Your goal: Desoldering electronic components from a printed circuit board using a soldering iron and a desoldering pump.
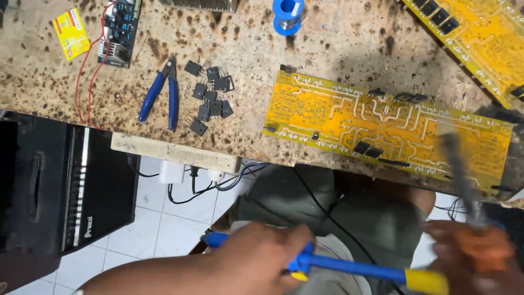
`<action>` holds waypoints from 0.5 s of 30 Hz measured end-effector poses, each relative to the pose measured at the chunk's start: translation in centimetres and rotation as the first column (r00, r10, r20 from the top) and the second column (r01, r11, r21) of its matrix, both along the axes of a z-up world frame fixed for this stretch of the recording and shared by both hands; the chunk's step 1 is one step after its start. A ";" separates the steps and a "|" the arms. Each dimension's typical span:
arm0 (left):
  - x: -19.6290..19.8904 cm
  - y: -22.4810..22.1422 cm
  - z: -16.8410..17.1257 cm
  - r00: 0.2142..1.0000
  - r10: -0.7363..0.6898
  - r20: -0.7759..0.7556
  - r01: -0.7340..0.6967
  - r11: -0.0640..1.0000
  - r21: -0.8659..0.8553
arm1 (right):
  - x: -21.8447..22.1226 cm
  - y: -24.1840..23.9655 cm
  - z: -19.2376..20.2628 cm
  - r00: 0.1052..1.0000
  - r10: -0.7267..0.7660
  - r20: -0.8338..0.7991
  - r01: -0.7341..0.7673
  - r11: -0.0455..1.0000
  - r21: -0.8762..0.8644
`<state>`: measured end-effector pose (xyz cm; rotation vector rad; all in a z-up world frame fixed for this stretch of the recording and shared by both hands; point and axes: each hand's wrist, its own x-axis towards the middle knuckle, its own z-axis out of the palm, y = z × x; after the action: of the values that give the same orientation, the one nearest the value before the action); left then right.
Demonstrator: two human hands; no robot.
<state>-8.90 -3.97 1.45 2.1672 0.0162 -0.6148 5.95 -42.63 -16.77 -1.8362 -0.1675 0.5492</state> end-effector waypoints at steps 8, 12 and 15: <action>0.2 -2.1 -1.2 0.922 -0.354 -0.155 0.359 0.933 0.006 | -0.9 -1.0 4.9 0.549 0.197 -0.812 0.141 0.936 0.322; 1.2 -4.0 0.1 0.913 -0.338 -0.229 0.370 0.922 0.115 | -4.2 0.6 -2.5 0.568 0.451 -0.689 -0.062 0.858 0.510; 1.0 -6.0 -1.4 0.904 -0.265 -0.334 0.330 0.931 0.153 | -5.3 6.1 3.8 0.786 0.518 -0.339 -0.418 0.848 0.327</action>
<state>-7.95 -9.96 0.04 2.2695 -0.0919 -1.1736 0.65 -36.51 -12.98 -1.3967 -0.3933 1.2123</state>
